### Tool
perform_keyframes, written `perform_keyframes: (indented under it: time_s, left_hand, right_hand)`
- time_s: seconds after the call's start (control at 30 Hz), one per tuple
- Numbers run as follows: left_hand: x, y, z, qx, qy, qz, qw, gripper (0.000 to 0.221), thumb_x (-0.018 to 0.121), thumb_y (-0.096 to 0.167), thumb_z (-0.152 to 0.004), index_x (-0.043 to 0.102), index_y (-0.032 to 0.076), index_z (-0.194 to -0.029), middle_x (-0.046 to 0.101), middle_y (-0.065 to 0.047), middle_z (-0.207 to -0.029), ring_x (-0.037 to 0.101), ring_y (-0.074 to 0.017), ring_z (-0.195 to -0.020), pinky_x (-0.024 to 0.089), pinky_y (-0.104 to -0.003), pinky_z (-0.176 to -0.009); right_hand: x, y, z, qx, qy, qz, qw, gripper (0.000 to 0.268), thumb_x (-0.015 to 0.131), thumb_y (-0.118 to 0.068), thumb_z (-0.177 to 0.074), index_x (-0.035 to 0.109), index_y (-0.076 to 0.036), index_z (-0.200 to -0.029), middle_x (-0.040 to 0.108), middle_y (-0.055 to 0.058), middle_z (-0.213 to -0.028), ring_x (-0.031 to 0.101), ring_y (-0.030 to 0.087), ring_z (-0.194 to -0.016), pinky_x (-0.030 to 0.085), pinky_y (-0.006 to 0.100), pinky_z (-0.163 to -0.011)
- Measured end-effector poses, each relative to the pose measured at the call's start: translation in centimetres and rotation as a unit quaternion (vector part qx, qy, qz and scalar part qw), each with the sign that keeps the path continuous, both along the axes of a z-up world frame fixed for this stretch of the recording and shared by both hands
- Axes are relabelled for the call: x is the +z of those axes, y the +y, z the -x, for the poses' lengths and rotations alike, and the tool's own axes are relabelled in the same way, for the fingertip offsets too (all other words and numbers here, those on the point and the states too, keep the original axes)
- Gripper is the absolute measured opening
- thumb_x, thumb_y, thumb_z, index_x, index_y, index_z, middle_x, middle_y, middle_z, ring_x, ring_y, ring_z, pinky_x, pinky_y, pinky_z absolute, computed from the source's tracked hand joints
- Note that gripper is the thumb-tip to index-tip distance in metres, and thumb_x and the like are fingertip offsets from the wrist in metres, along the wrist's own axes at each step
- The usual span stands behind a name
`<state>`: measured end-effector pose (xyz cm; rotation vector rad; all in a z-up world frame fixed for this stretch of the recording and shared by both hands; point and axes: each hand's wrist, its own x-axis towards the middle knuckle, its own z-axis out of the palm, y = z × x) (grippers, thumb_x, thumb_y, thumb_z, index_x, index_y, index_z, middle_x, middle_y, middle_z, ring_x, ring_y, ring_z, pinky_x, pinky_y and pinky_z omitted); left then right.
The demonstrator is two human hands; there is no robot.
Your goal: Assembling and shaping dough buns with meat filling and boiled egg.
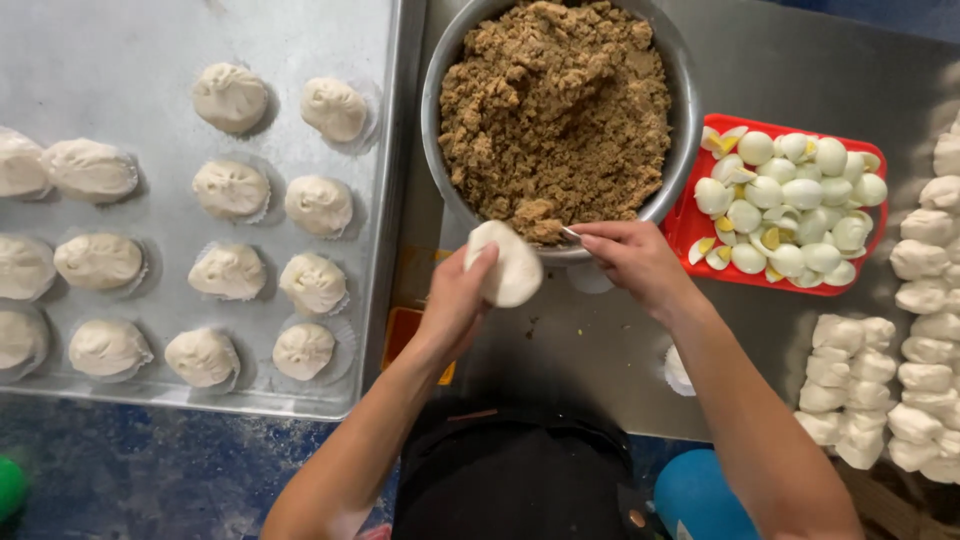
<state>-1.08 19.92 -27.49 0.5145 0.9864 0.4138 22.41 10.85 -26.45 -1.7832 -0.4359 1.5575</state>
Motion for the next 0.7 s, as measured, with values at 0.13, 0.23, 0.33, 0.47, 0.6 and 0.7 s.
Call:
perform_keyframes:
  time_s: [0.13, 0.23, 0.33, 0.47, 0.6, 0.7]
  left_hand:
    - [-2.1, 2.5, -4.8, -0.013, -0.135, 0.083, 0.987, 0.052, 0.037, 0.032, -0.106, 0.041, 0.002, -0.149, 0.06, -0.018, -0.134, 0.062, -0.0273, -0.121, 0.052, -0.043, -0.106]
    - [-4.3, 3.8, -6.8, 0.033, -0.245, 0.082, 0.965, 0.049, 0.036, 0.029, -0.11, 0.04, 0.001, -0.149, 0.055, -0.019, -0.138, 0.057, -0.0305, -0.128, 0.047, -0.048, -0.114]
    - [-3.2, 4.9, -6.3, 0.054, -0.266, 0.065, 0.96, 0.046, 0.043, 0.028, -0.109, 0.043, 0.001, -0.146, 0.054, -0.018, -0.138, 0.056, -0.0302, -0.128, 0.046, -0.05, -0.115]
    - [-2.0, 5.9, -4.0, 0.057, -0.235, 0.058, 0.969, 0.05, 0.055, 0.035, -0.103, 0.051, 0.002, -0.139, 0.061, -0.015, -0.132, 0.062, -0.0272, -0.124, 0.052, -0.044, -0.112]
    - [-3.0, 6.0, -1.2, 0.035, -0.171, 0.002, 0.985, 0.042, 0.068, 0.027, -0.101, 0.055, 0.005, -0.135, 0.063, -0.01, -0.123, 0.062, -0.0237, -0.118, 0.054, -0.045, -0.107]
    - [-0.4, 6.2, 0.4, 0.055, -0.172, -0.003, 0.984, 0.036, 0.068, 0.02, -0.099, 0.059, 0.008, -0.132, 0.067, -0.007, -0.12, 0.065, -0.0203, -0.114, 0.058, -0.042, -0.101]
  right_hand:
    - [-0.8, -0.8, 2.4, 0.047, -0.243, -0.121, 0.961, 0.036, 0.065, -0.011, -0.099, 0.071, -0.01, -0.135, 0.055, -0.006, -0.067, 0.042, 0.006, -0.052, 0.033, 0.023, -0.046]
    - [-0.8, -1.3, 4.1, 0.134, -0.513, -0.211, 0.821, 0.047, 0.068, -0.008, -0.097, 0.065, -0.014, -0.144, 0.058, -0.001, -0.071, 0.051, 0.012, -0.054, 0.042, 0.028, -0.05]
    - [0.8, -2.1, 4.9, 0.165, -0.618, -0.246, 0.728, 0.054, 0.069, -0.006, -0.095, 0.061, -0.015, -0.147, 0.06, 0.004, -0.075, 0.058, 0.017, -0.058, 0.049, 0.035, -0.056]
    - [1.0, -3.4, 4.5, 0.107, -0.533, -0.247, 0.802, 0.046, 0.063, -0.004, -0.097, 0.064, -0.012, -0.142, 0.065, 0.005, -0.079, 0.061, 0.019, -0.058, 0.052, 0.034, -0.054]
    - [1.3, -1.3, 4.2, 0.073, -0.496, -0.213, 0.839, 0.034, 0.061, -0.007, -0.101, 0.068, -0.011, -0.134, 0.071, 0.006, -0.085, 0.064, 0.018, -0.061, 0.053, 0.032, -0.055]
    - [0.4, 1.7, 4.1, 0.135, -0.5, -0.116, 0.848, 0.028, 0.06, -0.01, -0.1, 0.074, -0.012, -0.125, 0.075, 0.009, -0.085, 0.066, 0.02, -0.061, 0.052, 0.034, -0.058]
